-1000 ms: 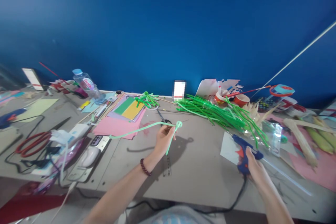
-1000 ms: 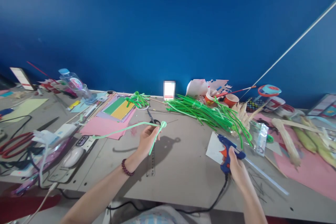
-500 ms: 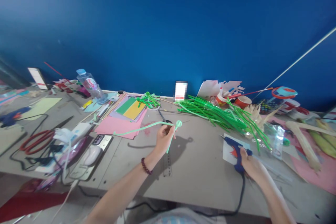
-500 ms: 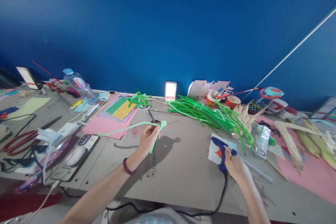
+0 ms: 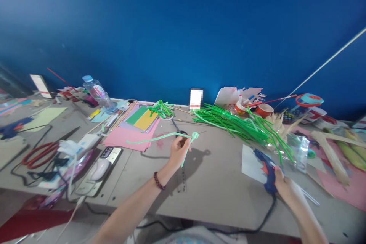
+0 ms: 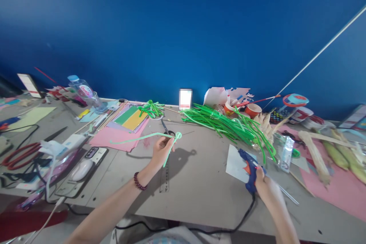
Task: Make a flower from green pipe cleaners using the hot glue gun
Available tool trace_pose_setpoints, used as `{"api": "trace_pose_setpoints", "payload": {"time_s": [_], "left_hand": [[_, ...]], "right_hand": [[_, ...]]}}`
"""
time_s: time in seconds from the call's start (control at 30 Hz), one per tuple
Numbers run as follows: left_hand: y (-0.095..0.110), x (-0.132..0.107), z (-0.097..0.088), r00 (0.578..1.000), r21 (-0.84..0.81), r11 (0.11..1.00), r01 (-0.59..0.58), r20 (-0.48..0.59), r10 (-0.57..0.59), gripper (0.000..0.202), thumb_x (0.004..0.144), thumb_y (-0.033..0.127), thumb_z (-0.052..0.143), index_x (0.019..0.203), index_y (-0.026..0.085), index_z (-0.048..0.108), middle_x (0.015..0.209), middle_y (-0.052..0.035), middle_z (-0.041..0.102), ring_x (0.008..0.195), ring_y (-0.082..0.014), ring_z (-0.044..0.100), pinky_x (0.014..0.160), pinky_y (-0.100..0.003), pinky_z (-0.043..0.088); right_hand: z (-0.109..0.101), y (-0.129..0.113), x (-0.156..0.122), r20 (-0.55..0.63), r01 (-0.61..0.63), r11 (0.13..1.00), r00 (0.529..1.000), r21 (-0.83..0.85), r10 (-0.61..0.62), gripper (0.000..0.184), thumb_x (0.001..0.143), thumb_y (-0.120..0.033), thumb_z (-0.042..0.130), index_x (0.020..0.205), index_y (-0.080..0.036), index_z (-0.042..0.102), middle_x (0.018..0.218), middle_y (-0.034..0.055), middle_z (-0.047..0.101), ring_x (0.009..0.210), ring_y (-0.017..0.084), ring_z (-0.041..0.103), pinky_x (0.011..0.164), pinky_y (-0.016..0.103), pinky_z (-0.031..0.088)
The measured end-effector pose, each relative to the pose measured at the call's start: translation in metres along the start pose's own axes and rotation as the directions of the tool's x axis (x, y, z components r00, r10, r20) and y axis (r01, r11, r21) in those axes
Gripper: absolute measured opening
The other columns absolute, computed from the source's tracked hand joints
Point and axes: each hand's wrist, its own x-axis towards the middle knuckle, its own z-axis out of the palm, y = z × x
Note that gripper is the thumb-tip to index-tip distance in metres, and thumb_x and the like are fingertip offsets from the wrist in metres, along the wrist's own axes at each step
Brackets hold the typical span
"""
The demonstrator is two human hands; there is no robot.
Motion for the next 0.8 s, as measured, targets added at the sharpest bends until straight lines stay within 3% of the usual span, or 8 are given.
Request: {"api": "trace_pose_setpoints", "payload": {"time_s": [0.1, 0.2, 0.33, 0.57, 0.8], "left_hand": [[-0.002, -0.001, 0.000, 1.000, 0.005, 1.000, 0.005, 0.007, -0.005, 0.026, 0.070, 0.040, 0.068, 0.068, 0.015, 0.062, 0.051, 0.0010, 0.058, 0.045, -0.0100, 0.052, 0.048, -0.023, 0.040], [-0.006, 0.000, -0.002, 1.000, 0.009, 1.000, 0.002, 0.013, -0.002, 0.025, 0.071, 0.039, 0.067, 0.069, 0.015, 0.062, 0.050, 0.0011, 0.058, 0.047, -0.0107, 0.054, 0.050, -0.023, 0.041], [-0.009, 0.001, -0.002, 1.000, 0.001, 1.000, -0.003, 0.016, 0.003, 0.023, 0.071, 0.037, 0.068, 0.071, 0.014, 0.062, 0.055, 0.0002, 0.061, 0.047, -0.0098, 0.053, 0.050, -0.023, 0.041], [-0.004, 0.000, -0.001, 1.000, 0.007, 1.000, -0.014, 0.007, 0.014, 0.022, 0.071, 0.036, 0.067, 0.072, 0.015, 0.062, 0.052, 0.0009, 0.058, 0.053, -0.0123, 0.057, 0.056, -0.024, 0.044], [-0.011, 0.002, -0.004, 1.000, 0.014, 1.000, -0.025, 0.017, 0.025, 0.024, 0.072, 0.039, 0.066, 0.072, 0.015, 0.062, 0.058, -0.0007, 0.062, 0.051, -0.0104, 0.055, 0.055, -0.023, 0.043]], "right_hand": [[-0.006, 0.007, -0.006, 0.132, -0.051, 0.970, 0.988, -0.237, 0.084, 0.041, 0.088, -0.037, 0.035, 0.100, -0.015, 0.067, 0.057, 0.0113, 0.066, 0.058, 0.029, 0.066, 0.060, 0.037, 0.047], [-0.008, 0.004, -0.010, 0.219, -0.045, 0.937, 0.967, -0.346, 0.127, 0.042, 0.088, -0.033, 0.032, 0.104, -0.014, 0.067, 0.071, 0.0152, 0.070, 0.070, 0.030, 0.069, 0.067, 0.038, 0.048], [-0.009, -0.009, -0.012, 0.301, -0.029, 0.924, 0.941, -0.382, 0.154, 0.046, 0.090, -0.033, 0.027, 0.099, -0.015, 0.069, 0.083, 0.0171, 0.072, 0.078, 0.030, 0.069, 0.071, 0.040, 0.050], [-0.006, -0.049, -0.005, 0.313, -0.103, 0.914, 0.920, -0.392, 0.238, 0.059, 0.092, -0.041, 0.019, 0.090, -0.013, 0.071, 0.094, 0.0203, 0.071, 0.089, 0.032, 0.068, 0.075, 0.040, 0.050], [0.000, -0.081, -0.009, 0.329, -0.021, 0.933, 0.933, -0.359, 0.147, 0.064, 0.093, -0.042, 0.015, 0.082, -0.014, 0.071, 0.090, 0.0211, 0.071, 0.089, 0.032, 0.067, 0.075, 0.041, 0.050]]}}
